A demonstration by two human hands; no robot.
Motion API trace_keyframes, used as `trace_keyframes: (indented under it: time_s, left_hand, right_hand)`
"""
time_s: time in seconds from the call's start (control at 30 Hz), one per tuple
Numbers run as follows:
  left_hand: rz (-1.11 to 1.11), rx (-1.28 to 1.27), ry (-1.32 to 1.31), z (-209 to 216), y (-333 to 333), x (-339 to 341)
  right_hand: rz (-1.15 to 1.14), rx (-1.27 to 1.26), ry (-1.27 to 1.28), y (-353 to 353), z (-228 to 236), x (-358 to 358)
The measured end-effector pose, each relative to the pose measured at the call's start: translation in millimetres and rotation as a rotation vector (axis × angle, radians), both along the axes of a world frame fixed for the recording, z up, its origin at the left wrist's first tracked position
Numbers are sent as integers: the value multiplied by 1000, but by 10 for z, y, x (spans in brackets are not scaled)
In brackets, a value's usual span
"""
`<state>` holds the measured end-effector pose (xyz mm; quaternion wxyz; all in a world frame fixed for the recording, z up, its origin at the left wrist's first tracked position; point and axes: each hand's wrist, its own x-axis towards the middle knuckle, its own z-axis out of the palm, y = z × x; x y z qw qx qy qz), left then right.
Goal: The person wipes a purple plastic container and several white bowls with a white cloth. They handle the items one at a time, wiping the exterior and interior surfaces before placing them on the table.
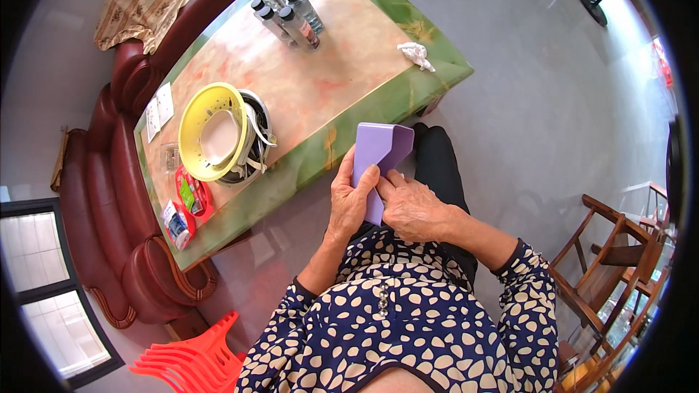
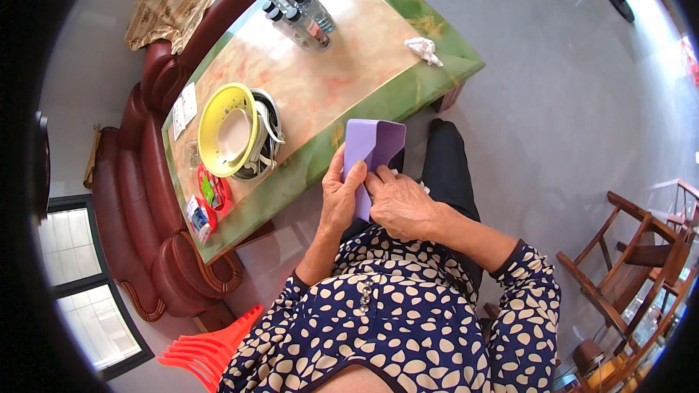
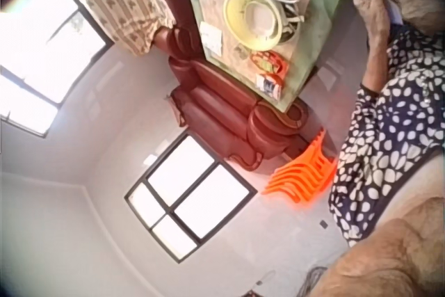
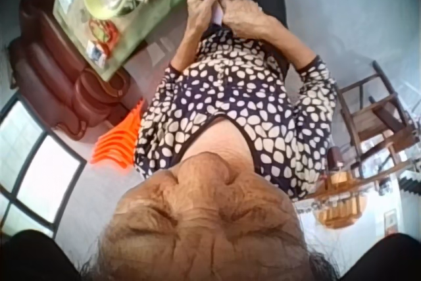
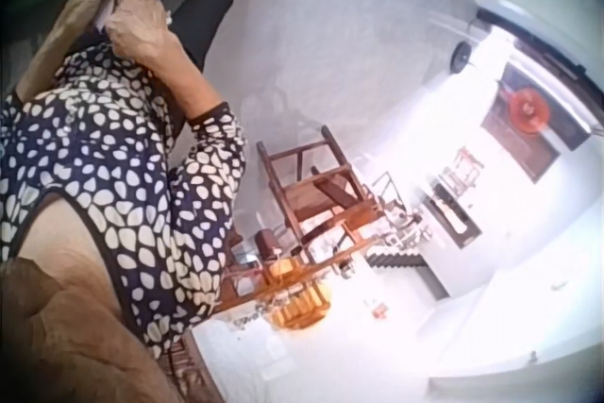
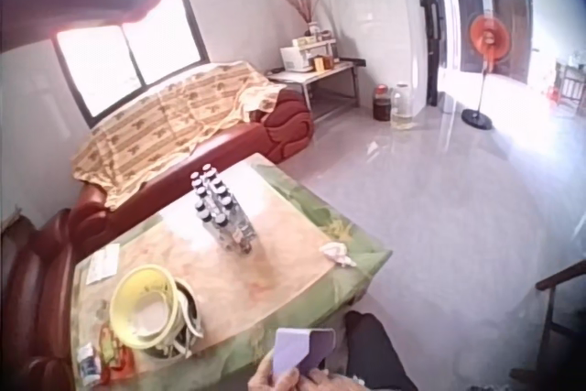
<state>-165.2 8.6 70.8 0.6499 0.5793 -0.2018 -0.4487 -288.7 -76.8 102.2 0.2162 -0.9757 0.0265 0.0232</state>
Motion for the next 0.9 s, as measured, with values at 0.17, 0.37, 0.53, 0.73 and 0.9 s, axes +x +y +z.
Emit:
trace_keyframes:
  time_s: [0.17,0.37,0.53,0.73,0.9]
  left_hand:
    - [-21,38,49,-287,105,55]
    - [104,-20,85,-258,72,87]
    - [203,-18,-190,-200,46,-185]
    - [245,1,-69,-231,52,-216]
    - [115,-13,31,-321,-47,-95]
  right_hand:
    - [116,526,40,-206,24,-179]
    - [-716,785,-544,-195,-60,-111]
    - [-1006,852,-623,50,-48,186]
    - [-617,1363,-691,142,-298,291]
    - [-569,1071,-496,38,-157,78]
